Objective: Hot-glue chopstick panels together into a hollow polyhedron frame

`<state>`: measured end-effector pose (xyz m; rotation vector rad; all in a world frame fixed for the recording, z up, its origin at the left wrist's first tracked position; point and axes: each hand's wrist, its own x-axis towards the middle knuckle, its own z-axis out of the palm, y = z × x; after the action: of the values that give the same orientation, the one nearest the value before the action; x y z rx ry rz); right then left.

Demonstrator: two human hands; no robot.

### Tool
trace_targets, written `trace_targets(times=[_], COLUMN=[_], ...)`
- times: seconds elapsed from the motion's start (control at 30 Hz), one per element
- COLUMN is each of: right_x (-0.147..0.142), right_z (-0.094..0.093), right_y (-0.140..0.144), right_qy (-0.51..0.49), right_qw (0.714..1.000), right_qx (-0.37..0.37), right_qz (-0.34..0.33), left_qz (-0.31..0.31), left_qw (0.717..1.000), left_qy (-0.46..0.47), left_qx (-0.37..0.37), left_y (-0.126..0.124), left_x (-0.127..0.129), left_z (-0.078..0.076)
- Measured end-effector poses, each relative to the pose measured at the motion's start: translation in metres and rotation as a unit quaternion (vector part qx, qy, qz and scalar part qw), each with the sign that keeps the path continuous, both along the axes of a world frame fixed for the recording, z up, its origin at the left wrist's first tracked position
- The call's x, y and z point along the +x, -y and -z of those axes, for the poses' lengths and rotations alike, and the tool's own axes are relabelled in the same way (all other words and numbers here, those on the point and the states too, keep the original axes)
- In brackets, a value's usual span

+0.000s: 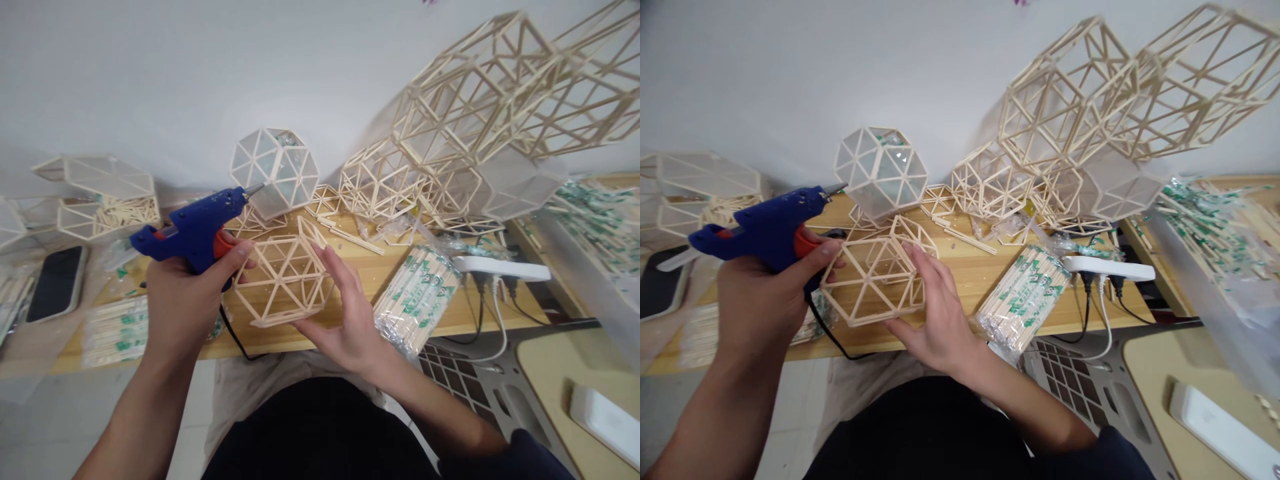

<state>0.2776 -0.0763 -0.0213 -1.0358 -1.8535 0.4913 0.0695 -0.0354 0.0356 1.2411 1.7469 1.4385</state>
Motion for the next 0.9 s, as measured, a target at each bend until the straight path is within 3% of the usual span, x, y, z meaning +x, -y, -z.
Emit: trace_targets(times=[0.9], right_x=[0.0004], right_z=[-0.0010], right_y=[0.0001], right_qy=[-0.004], right_qw=[1.000], right_qx=[-0.001], right_qz=[-0.014], left_qz=[-0.003], left_qw=[1.000], left_qy=[-0.004], left_qx=[0.021], left_y=[0.0018], left_x=[0.0033], left_z=[0.0005])
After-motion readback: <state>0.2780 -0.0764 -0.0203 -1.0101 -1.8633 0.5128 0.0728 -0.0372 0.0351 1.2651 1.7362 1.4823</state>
